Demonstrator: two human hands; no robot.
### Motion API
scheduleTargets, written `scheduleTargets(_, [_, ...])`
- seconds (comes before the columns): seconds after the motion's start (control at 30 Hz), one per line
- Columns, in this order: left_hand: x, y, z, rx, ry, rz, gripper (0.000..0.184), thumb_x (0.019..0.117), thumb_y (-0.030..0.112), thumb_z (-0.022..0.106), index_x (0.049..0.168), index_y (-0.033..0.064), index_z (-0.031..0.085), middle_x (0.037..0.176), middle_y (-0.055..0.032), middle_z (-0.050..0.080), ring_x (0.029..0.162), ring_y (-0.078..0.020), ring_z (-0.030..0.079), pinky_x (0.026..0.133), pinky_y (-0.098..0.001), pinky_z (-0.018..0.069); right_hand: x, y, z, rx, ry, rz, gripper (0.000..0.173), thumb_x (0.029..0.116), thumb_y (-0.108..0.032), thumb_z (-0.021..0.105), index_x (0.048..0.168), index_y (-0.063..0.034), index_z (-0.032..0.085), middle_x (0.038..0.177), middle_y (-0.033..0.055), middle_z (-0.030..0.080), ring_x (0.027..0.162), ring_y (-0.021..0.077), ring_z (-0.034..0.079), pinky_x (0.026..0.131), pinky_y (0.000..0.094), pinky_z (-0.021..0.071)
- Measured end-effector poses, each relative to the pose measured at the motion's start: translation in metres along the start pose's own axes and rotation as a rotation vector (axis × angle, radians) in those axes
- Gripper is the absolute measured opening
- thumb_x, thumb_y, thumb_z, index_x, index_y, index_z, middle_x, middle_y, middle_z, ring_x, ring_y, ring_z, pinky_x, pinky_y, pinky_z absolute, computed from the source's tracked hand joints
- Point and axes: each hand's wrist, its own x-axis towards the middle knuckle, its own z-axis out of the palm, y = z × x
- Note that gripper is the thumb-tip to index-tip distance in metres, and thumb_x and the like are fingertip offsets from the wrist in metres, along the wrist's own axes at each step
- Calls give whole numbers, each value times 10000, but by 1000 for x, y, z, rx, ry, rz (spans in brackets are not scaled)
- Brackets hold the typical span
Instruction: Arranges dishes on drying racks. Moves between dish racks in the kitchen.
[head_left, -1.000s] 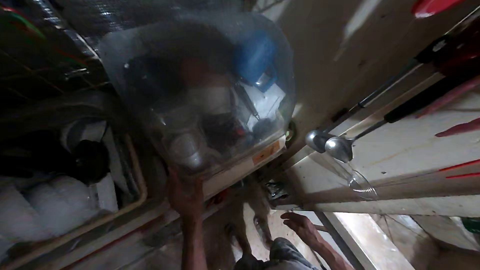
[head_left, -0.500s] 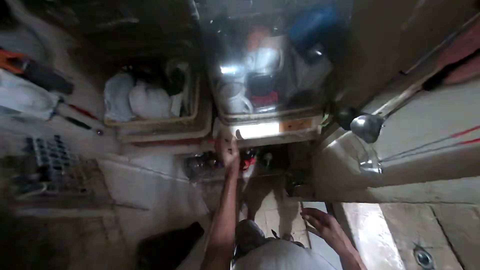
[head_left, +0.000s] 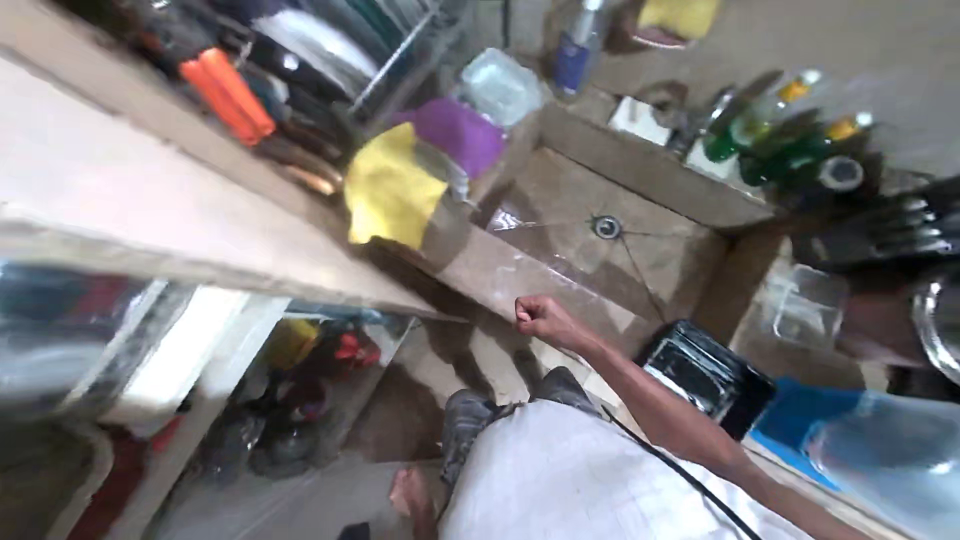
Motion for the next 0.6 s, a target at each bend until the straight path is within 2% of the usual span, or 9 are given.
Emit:
scheduleTargets(0.13, [6,15,8,77,-68,65,289,1001,94,588,1122,-164,641,1138,-380,639,1122,-522,609,984,-648,466,-21,21,-13,78,102,28,154,871,-58,664,752,-49,567,649,-7,488,590,70,462,574,264,409])
scheduleTargets(0.2, [20,32,15,91,-49,155,217,953,59,614,976,-154,647,983,-359,657,980,-509,642,887,-663,491,-22,29,-14,78,133,55,68,865,-57,679,838,-38,621,712,21,544,637,95,506,612,295,447])
scheduleTargets(0.23, [25,43,19,89,-52,208,177,921,43,629,883,-129,630,867,-311,646,855,-460,638,792,-639,502,-28,35,-13,77,138,79,123,865,-47,688,986,-37,674,831,63,622,720,138,576,672,344,499])
scheduleTargets(0.27, [29,57,21,94,-76,246,157,904,36,634,829,-100,610,799,-264,625,777,-411,617,730,-609,499,-35,40,-13,68,109,114,374,870,-35,691,1241,-76,684,1076,104,692,895,194,662,795,408,564])
scheduleTargets(0.3, [36,75,24,106,-98,285,142,893,27,644,817,-90,617,798,-256,633,773,-407,625,722,-611,505,-39,41,-15,56,51,150,565,879,-29,692,1425,-142,594,1362,97,640,1142,234,667,960,452,570])
scheduleTargets(0.33, [43,95,27,123,-123,335,116,888,10,650,840,-94,638,857,-267,656,832,-419,644,765,-617,513,-38,40,-17,51,19,167,648,881,-29,703,1493,-156,532,1499,94,548,1284,258,601,1056,467,524])
scheduleTargets(0.4, [59,132,32,156,-187,437,87,877,-35,644,909,-112,666,1040,-292,675,1016,-433,650,911,-600,504,-37,39,-18,40,40,218,630,890,-78,730,1485,-146,537,1503,109,543,1300,275,593,1058,469,518])
scheduleTargets(0.47, [72,162,33,191,-219,471,102,875,-21,668,941,-97,682,1115,-279,675,1094,-425,641,971,-600,487,-44,39,-17,60,93,278,562,926,-152,723,1462,-132,557,1481,104,563,1257,250,625,1030,443,541])
scheduleTargets(0.6, [110,202,35,99,-215,476,104,868,-29,673,945,-98,677,1072,-269,682,1058,-396,658,945,-559,514,-29,33,-24,49,175,283,458,963,-172,672,1404,-78,591,1413,108,612,1204,217,657,1005,402,562])
